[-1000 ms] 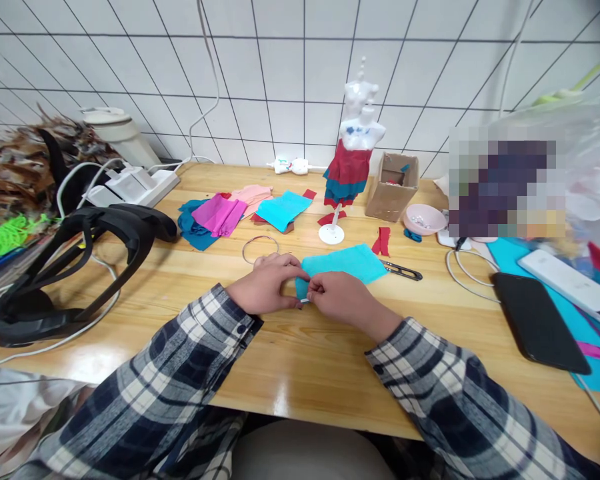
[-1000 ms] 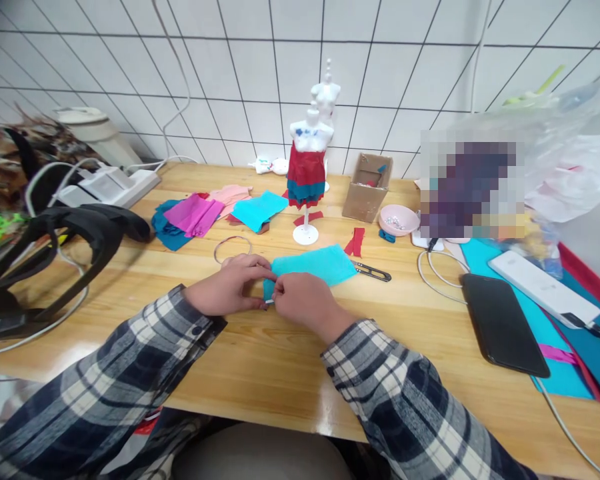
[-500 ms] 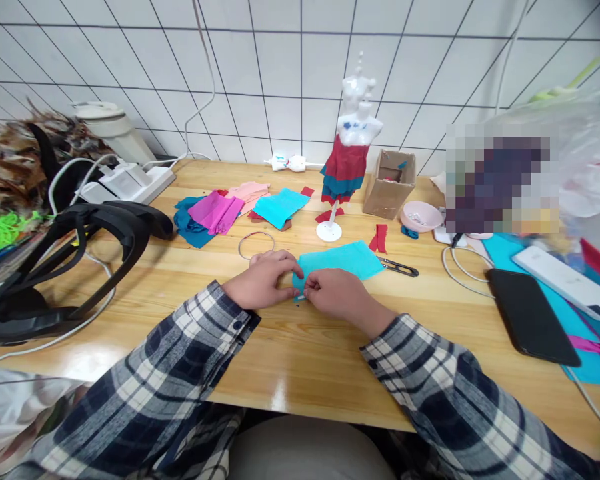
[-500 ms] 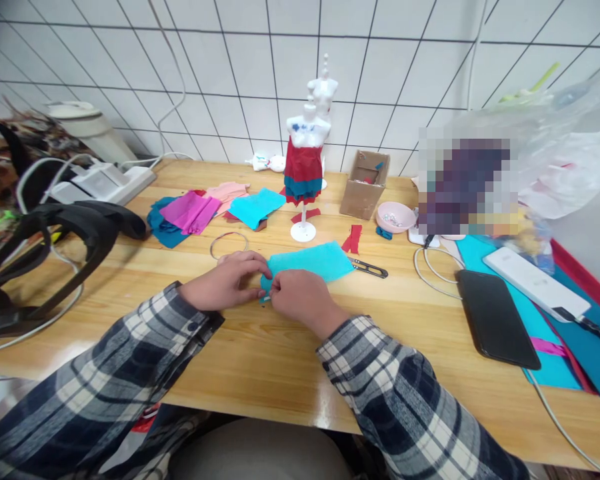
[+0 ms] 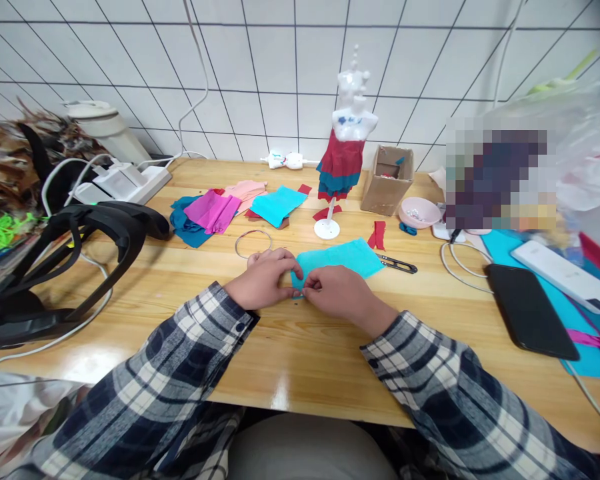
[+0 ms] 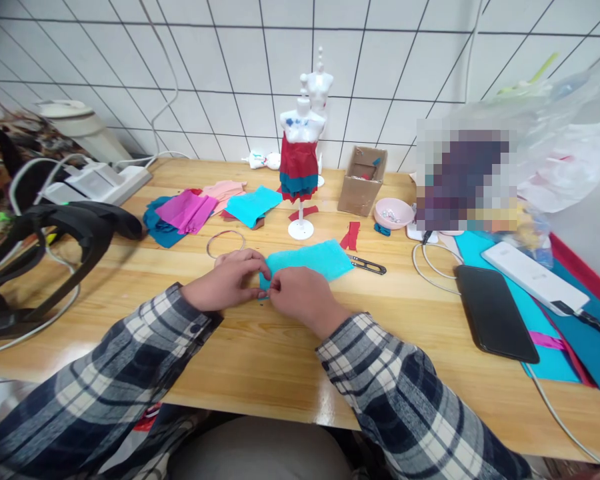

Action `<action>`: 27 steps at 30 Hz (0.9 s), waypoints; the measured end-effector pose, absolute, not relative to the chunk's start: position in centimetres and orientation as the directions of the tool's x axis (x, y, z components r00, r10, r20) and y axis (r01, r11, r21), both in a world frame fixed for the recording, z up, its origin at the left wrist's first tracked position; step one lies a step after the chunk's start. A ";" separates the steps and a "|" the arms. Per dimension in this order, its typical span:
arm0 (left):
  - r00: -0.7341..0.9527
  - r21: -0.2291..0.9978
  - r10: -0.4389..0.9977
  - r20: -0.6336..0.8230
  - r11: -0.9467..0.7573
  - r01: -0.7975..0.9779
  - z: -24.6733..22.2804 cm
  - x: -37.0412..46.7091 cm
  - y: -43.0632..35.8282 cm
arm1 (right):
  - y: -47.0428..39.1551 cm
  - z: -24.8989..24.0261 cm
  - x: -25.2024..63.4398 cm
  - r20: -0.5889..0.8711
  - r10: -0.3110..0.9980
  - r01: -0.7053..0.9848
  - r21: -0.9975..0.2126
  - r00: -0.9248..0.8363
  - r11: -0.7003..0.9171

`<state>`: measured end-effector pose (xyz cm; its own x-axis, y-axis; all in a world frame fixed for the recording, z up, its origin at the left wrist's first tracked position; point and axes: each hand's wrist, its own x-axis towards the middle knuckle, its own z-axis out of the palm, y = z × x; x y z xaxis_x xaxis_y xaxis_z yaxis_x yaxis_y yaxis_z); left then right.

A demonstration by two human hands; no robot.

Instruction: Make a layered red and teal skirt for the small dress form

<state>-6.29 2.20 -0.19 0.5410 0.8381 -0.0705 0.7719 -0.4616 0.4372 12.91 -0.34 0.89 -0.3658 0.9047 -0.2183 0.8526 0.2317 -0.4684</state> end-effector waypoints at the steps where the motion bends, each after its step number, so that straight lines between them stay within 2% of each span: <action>1: 0.543 0.436 0.836 -0.078 -0.461 0.773 -0.2 -6.3 2.2 | -0.4 1.0 13.1 -0.204 0.904 0.845 -0.477 -0.376 0.243; 5: 0.546 0.429 0.833 -0.089 -0.463 0.775 -0.2 -6.4 2.2 | -0.4 1.1 13.8 -0.186 0.892 0.815 -0.514 -0.411 0.268; 10: 0.541 0.418 0.835 -0.100 -0.458 0.784 -0.1 -6.4 2.3 | 0.0 0.9 14.4 -0.157 0.924 0.794 -0.574 -0.349 0.202; 13: 0.545 0.424 0.833 -0.100 -0.460 0.780 -0.1 -6.4 2.3 | 0.3 0.7 14.6 -0.172 0.913 0.776 -0.597 -0.370 0.201; 21: 0.548 0.429 0.829 -0.109 -0.458 0.779 -0.2 -6.5 2.5 | 0.6 0.4 14.7 -0.121 0.885 0.763 -0.567 -0.450 0.311; 27: 0.553 0.421 0.826 -0.108 -0.466 0.778 -0.2 -6.5 2.5 | 0.7 0.5 14.6 -0.138 0.888 0.779 -0.551 -0.438 0.299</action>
